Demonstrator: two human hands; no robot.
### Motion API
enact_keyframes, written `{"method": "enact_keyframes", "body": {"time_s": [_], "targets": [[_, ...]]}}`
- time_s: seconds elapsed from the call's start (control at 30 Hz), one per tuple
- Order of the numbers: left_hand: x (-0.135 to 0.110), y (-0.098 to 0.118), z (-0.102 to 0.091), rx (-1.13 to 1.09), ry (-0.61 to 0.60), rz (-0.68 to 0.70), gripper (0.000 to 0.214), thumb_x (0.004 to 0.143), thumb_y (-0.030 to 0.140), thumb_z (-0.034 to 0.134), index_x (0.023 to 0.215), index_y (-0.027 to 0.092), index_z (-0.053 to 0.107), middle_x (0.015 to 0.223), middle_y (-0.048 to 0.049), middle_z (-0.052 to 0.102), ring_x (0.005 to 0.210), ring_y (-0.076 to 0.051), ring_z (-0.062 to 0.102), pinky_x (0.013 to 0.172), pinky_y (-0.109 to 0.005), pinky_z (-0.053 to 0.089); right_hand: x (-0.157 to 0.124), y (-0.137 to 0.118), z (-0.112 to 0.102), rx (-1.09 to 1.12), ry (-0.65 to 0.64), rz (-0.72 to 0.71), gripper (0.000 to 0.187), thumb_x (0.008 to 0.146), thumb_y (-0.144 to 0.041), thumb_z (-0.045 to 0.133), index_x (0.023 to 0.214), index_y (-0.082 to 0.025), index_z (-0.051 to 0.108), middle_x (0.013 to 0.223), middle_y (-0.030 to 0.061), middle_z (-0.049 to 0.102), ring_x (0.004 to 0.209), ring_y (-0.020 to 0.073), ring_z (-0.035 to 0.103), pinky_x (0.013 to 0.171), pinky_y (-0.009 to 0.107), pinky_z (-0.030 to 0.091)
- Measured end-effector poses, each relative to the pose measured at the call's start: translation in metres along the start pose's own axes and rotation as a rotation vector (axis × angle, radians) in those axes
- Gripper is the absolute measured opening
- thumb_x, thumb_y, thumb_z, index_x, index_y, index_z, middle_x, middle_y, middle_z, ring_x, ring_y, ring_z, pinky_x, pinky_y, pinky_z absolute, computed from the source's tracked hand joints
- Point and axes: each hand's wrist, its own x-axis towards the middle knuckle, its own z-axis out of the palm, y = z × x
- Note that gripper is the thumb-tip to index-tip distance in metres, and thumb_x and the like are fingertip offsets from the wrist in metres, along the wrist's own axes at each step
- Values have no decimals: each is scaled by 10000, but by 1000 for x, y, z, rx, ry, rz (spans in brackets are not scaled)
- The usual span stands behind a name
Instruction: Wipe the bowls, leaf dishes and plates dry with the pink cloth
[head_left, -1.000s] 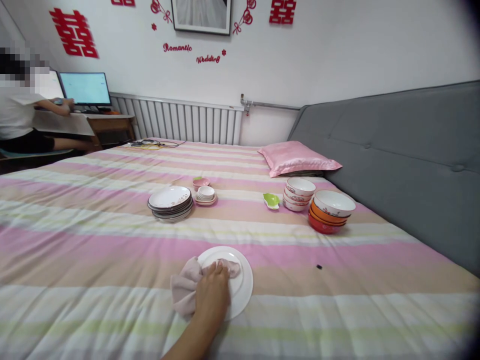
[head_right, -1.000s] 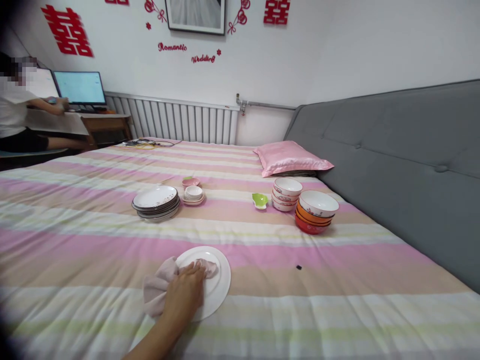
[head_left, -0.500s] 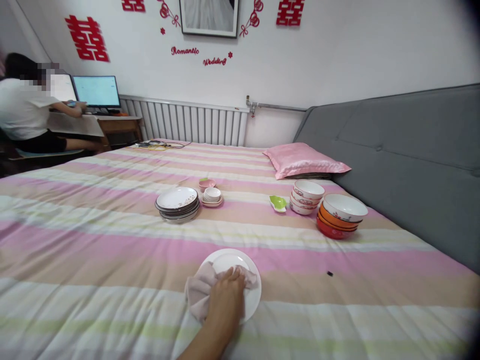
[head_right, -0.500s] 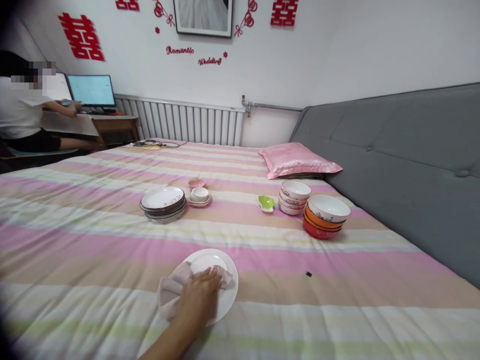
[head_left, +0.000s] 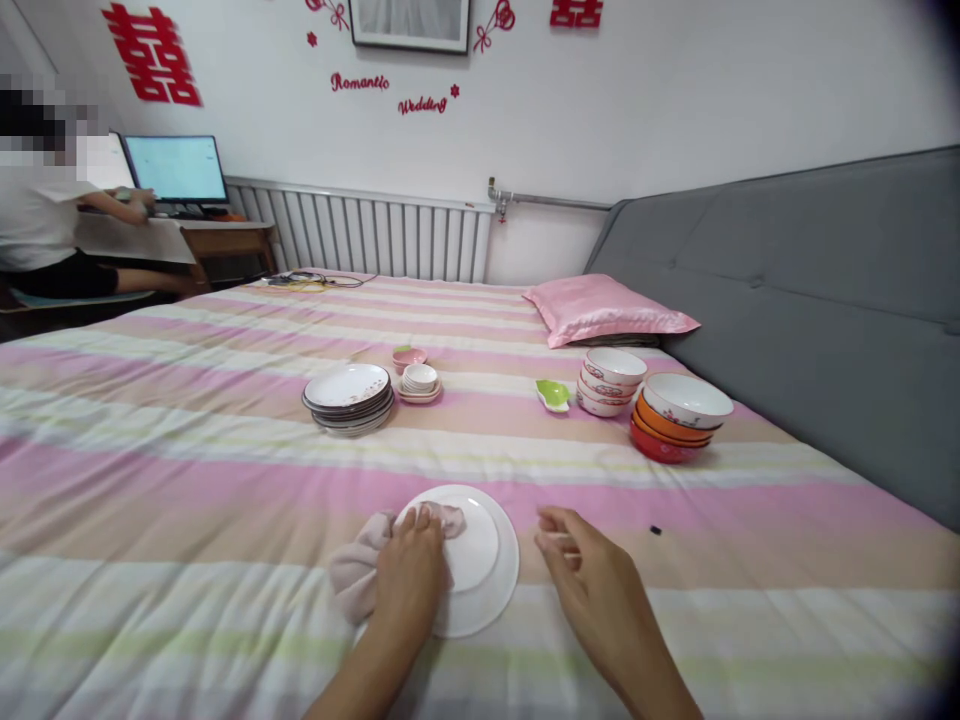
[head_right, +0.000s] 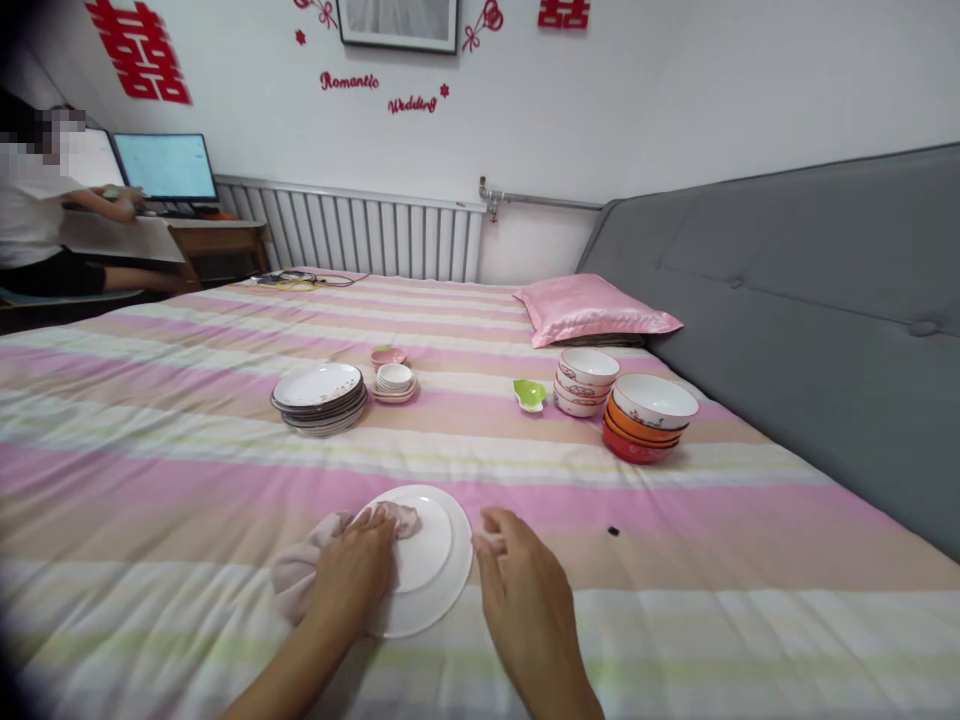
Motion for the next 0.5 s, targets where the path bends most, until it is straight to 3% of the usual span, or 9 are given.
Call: {"method": "enact_keyframes", "body": {"time_s": [0.1, 0.2, 0.3, 0.5], "targets": [[-12, 9, -2, 22, -6, 6, 420, 838, 56, 363, 1183, 122, 592, 1280, -142, 573, 1243, -265, 473, 929, -384, 449, 22, 36, 29, 75, -39, 91, 353, 792, -367, 512, 1073, -184, 625, 1038, 115, 684, 959, 248, 637, 861, 384, 467], [-24, 19, -2, -13, -26, 76, 403, 858, 68, 338, 1148, 121, 612, 1260, -147, 588, 1221, -283, 494, 871, -406, 485, 32, 60, 52, 256, -42, 245, 228, 703, -367, 583, 835, -200, 666, 791, 85, 700, 790, 247, 658, 699, 337, 487], [-33, 28, 4, -130, -39, 205, 359, 897, 130, 347, 1118, 162, 629, 1301, -104, 567, 1267, -265, 454, 921, -405, 467, 33, 64, 58, 379, -76, 234, 147, 665, -361, 606, 673, -217, 633, 611, 27, 640, 673, 206, 626, 599, 272, 447], [-30, 39, 15, -323, 0, 400, 319, 910, 179, 375, 1055, 185, 658, 1207, -90, 635, 1246, -212, 485, 974, -353, 437, 27, 57, 53, 444, -129, 210, 277, 692, -402, 569, 519, -187, 537, 490, -11, 539, 573, 155, 549, 543, 235, 410]]}}
